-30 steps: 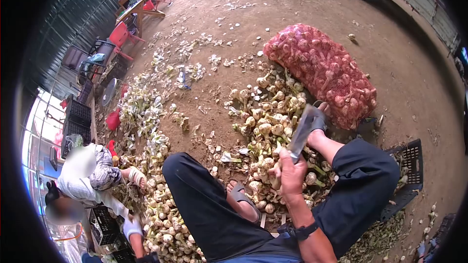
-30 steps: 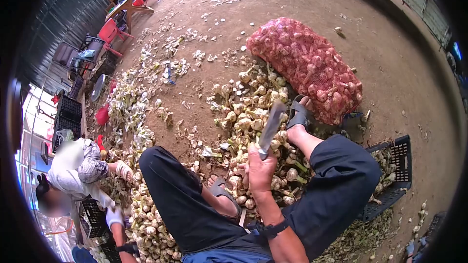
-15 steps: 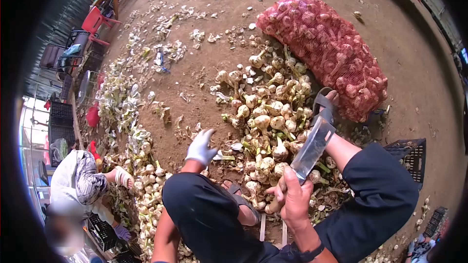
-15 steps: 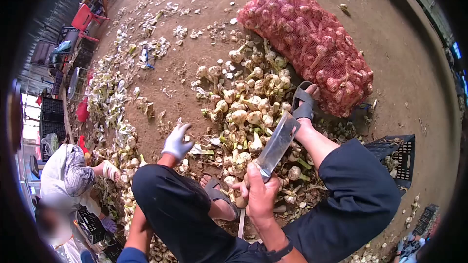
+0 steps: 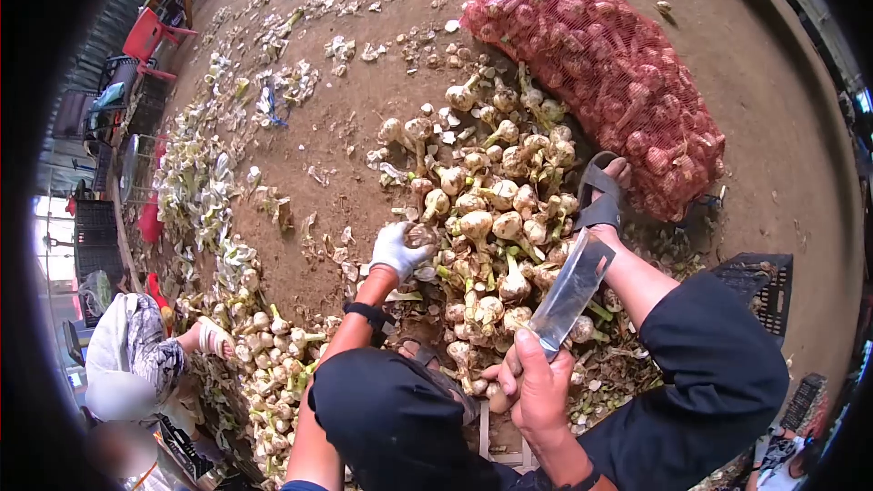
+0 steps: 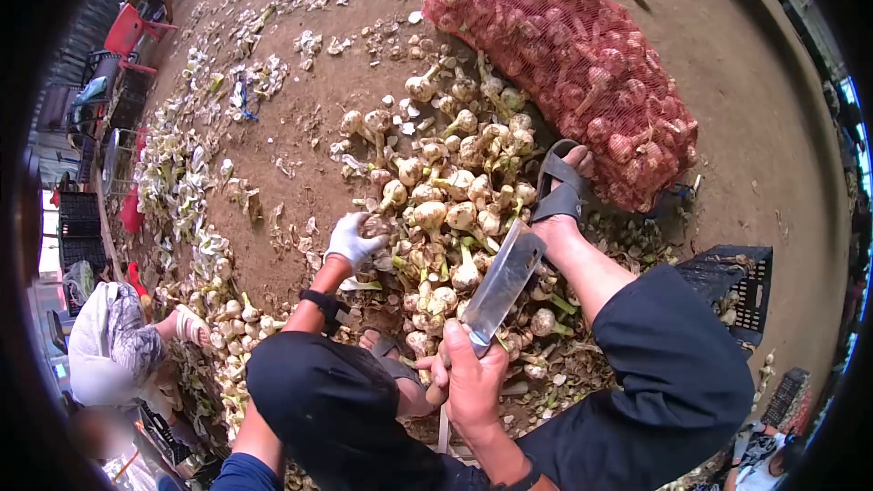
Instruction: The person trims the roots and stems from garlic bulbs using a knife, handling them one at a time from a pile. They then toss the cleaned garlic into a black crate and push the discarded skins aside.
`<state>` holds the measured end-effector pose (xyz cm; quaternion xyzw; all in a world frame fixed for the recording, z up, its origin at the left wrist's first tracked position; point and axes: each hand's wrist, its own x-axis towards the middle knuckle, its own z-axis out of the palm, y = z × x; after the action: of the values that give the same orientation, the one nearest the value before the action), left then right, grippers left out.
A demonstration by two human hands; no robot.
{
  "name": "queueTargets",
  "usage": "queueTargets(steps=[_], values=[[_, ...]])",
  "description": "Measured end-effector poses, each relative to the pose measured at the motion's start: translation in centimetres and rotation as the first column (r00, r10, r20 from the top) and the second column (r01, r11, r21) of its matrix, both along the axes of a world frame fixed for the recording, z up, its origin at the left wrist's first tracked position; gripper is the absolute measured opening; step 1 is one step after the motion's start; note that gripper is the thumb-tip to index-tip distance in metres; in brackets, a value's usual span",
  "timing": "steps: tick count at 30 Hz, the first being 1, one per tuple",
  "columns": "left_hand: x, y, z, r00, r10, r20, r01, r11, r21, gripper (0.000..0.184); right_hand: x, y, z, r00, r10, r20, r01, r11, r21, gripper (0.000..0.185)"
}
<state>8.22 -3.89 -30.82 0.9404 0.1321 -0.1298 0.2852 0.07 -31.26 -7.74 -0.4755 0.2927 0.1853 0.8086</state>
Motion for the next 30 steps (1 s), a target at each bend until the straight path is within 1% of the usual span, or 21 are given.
queueTargets(steps=[1,2,4,6,8,9,10,12,13,14,15,16,17,18,20,22,24,26,28,29,30], values=[[-0.9,0.4,0.7,0.981,0.192,0.011,-0.177,0.925,-0.335,0.059,-0.1,0.0,0.2,1.000,0.002,0.019,-0.002,1.000,0.014,0.030],[-1.2,0.2,3.0,0.929,0.368,-0.034,-0.306,0.714,-0.630,0.055,-0.3,-0.1,0.4,0.999,0.002,0.037,-0.003,1.000,0.031,0.030],[-1.6,1.0,7.7,0.892,0.450,-0.038,-0.329,0.591,-0.737,0.046,-0.7,-0.2,0.6,0.989,0.103,0.104,-0.095,0.993,-0.075,0.028],[-2.2,2.4,12.6,0.889,0.456,-0.029,-0.275,0.483,-0.831,0.046,-1.1,0.0,1.1,0.984,0.085,0.158,-0.071,0.993,-0.093,0.025],[-2.9,3.0,19.2,0.920,0.393,0.008,-0.212,0.514,-0.831,0.050,-1.4,0.0,2.2,0.915,0.226,0.334,-0.085,0.917,-0.390,0.025],[-3.4,3.0,22.7,0.951,0.295,0.097,-0.121,0.641,-0.758,0.052,-1.2,-0.1,3.5,0.873,0.293,0.391,-0.098,0.889,-0.447,0.025],[-3.9,2.6,26.4,0.968,0.183,0.171,-0.024,0.747,-0.664,0.054,-1.2,-0.5,4.2,0.790,0.410,0.456,-0.084,0.809,-0.582,0.026],[-5.4,-0.4,34.1,0.980,0.134,0.144,-0.037,0.844,-0.535,0.058,-1.2,-0.8,7.1,0.566,0.513,0.645,0.056,0.757,-0.651,0.026],[-6.5,-1.6,36.3,0.977,0.060,0.203,0.040,0.889,-0.455,0.059,-1.5,-1.1,8.0,0.479,0.581,0.658,0.039,0.735,-0.677,0.027],[-7.7,-3.0,38.3,0.967,-0.017,0.254,0.113,0.922,-0.371,0.060,-1.9,-1.3,8.8,0.475,0.569,0.671,0.055,0.742,-0.668,0.027],[-9.0,-4.9,40.8,0.974,-0.030,0.226,0.117,0.916,-0.383,0.061,-2.2,-1.3,9.5,0.356,0.619,0.701,0.117,0.714,-0.690,0.027],[-10.1,-5.1,40.3,0.958,-0.122,0.260,0.231,0.866,-0.444,0.058,-2.6,-1.4,10.1,0.235,0.665,0.709,0.184,0.686,-0.704,0.029],[-11.0,-6.0,39.8,0.975,-0.032,0.221,0.142,0.854,-0.500,0.057,-3.1,-1.6,10.4,0.200,0.702,0.683,0.218,0.648,-0.730,0.033],[-11.6,-7.3,39.9,0.983,0.057,0.174,0.050,0.832,-0.553,0.057,-3.5,-1.8,10.6,0.200,0.697,0.689,0.233,0.649,-0.724,0.033],[-12.9,-7.8,38.2,0.963,-0.054,0.266,0.175,0.873,-0.455,0.062,-3.9,-2.0,10.4,0.123,0.669,0.733,0.289,0.682,-0.671,0.039],[-13.7,-9.3,38.2,0.911,-0.135,0.391,0.282,0.894,-0.347,0.065,-4.2,-2.6,9.6,0.120,0.675,0.728,0.295,0.676,-0.676,0.040],[-14.0,-9.4,36.9,0.925,-0.123,0.359,0.269,0.880,-0.391,0.063,-4.4,-2.9,8.7,0.121,0.698,0.706,0.301,0.651,-0.696,0.040],[-14.4,-9.8,35.9,0.940,-0.111,0.323,0.252,0.863,-0.438,0.062,-4.5,-3.1,8.4,0.128,0.690,0.712,0.280,0.664,-0.694,0.035],[-14.8,-10.8,35.6,0.981,0.130,0.146,0.005,0.729,-0.684,0.057,-4.2,-2.9,7.4,0.153,0.707,0.691,0.326,0.624,-0.710,0.028],[-15.2,-10.7,35.3,0.978,0.096,0.187,0.041,0.788,-0.614,0.053,-4.1,-2.8,7.1,0.152,0.705,0.693,0.324,0.627,-0.709,0.025],[-15.5,-10.5,34.7,0.978,0.099,0.184,0.036,0.788,-0.615,0.053,-4.1,-2.5,6.7,0.153,0.706,0.692,0.319,0.627,-0.711,0.025]])
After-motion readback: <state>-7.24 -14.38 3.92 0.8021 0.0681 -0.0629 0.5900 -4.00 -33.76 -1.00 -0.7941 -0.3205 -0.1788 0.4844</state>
